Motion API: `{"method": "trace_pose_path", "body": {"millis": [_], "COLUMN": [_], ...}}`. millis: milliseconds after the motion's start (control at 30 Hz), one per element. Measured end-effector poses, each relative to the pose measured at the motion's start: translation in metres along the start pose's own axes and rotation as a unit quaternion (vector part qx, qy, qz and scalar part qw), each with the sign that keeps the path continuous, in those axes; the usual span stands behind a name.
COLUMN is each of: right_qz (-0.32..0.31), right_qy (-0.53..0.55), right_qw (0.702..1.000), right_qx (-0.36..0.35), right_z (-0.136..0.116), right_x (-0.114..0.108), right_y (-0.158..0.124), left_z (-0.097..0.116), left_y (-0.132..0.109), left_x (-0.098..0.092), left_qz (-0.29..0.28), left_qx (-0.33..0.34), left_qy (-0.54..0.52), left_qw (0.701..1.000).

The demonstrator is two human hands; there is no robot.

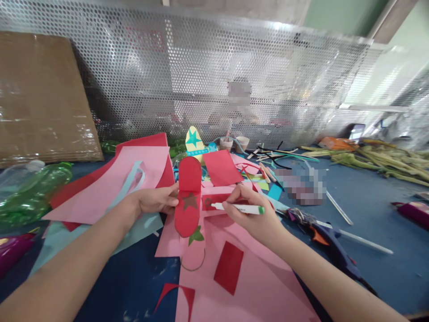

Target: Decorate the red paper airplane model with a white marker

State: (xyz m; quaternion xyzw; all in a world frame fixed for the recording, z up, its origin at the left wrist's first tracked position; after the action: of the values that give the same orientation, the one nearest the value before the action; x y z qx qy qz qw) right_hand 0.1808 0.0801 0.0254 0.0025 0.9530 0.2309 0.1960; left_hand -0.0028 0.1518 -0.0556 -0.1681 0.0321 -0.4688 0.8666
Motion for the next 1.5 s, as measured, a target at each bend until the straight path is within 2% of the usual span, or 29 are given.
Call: {"method": "trace_pose_path", "body": {"millis": [200, 333, 533, 1500], "right_qz": [-0.019, 0.001, -0.032, -0.033], "right_qy": [-0.001, 0.007, 0.01, 0.015], "right_qw": [1.0, 1.0, 0.999, 0.999], "right_qx": [0.006, 0.005, 0.002, -0.004], "right_z": [0.0025, 0.0009, -0.0022, -0.0048], "right_x": [0.0036, 0.0002, 0.006, 0.007], "right_y": [-0.0004, -0.0002, -0.0009, -0.0005], "left_z": [-0.0001, 0.0012, -0.0006, -0.0026], "left_y": [-0.0003, -0.0008, 0.0006, 0.0004], "left_x": [0.0002, 0.0014, -0.0004, -0.0004], "left_qz": [-0.002, -0.003, 0.001, -0.001], "left_qx": [-0.001, 0.004, -0.004, -0.01], "left_qy": [-0.004, -0.004, -0.001, 0.022], "left_qw": [1.0, 1.0, 1.0, 1.0]}}
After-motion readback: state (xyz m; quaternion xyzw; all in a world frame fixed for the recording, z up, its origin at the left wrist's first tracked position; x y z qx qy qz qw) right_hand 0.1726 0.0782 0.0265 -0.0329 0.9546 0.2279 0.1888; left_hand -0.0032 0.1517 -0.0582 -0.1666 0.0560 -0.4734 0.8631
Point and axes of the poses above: each hand's wrist, its own y-axis towards the middle knuckle, its own x-axis out of the palm, z = x × y, the point moved 9 cm from there along y, towards the middle knuckle, and after that the axes turned 1 degree about z, right-handed, at the moved point
